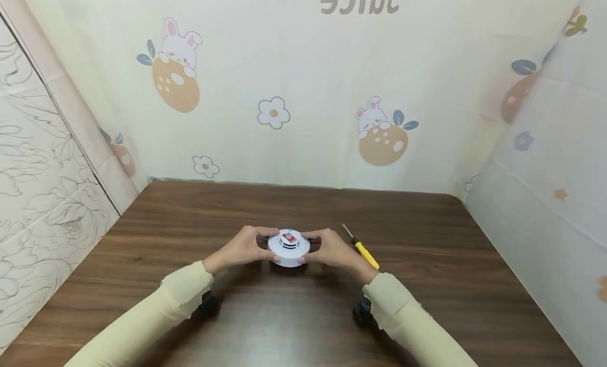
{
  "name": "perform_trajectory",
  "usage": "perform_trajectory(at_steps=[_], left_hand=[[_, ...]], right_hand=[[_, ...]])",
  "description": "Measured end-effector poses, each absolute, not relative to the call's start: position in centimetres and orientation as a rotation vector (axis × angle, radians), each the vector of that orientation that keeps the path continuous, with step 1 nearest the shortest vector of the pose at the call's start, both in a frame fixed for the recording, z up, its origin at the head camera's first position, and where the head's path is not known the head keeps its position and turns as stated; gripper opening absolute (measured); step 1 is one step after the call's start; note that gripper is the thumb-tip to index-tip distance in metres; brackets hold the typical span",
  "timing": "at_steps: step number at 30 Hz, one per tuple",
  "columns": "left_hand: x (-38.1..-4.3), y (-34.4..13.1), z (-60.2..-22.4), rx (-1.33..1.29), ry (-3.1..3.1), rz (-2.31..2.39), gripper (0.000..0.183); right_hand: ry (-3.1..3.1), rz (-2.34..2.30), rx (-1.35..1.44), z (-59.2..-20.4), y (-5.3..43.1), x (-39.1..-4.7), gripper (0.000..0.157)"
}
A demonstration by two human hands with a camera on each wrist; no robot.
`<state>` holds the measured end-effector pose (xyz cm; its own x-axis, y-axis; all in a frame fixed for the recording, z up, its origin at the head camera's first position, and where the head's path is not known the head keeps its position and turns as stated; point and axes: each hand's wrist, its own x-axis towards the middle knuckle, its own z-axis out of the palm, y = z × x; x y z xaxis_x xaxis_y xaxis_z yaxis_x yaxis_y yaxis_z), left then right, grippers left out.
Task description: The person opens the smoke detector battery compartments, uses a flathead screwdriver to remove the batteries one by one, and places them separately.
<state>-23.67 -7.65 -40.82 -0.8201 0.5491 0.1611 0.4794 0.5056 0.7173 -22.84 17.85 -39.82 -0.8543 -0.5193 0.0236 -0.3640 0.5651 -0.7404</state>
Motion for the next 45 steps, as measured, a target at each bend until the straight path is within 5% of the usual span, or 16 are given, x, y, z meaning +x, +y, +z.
perform_trajectory(at_steps=[15, 24, 45], left_hand=[[-23.01, -7.77, -40.62, 0.804, 2.59, 1.436, 0.049], [-23.09, -8.06, -40.53, 0.82, 2.563, 1.397, 0.058], [-22.8, -8.18, -41.03, 0.818, 2.456, 1.574, 0.031]], right_hand=[[2.509, -1.329, -0.558, -39.33, 18.39, -22.83, 0.056], [2.562, -1.263, -0.581, -39.14, 18.42, -22.68, 0.049], [2.595, -1.439, -0.651, -39.55, 18.46, -22.2, 0.04]])
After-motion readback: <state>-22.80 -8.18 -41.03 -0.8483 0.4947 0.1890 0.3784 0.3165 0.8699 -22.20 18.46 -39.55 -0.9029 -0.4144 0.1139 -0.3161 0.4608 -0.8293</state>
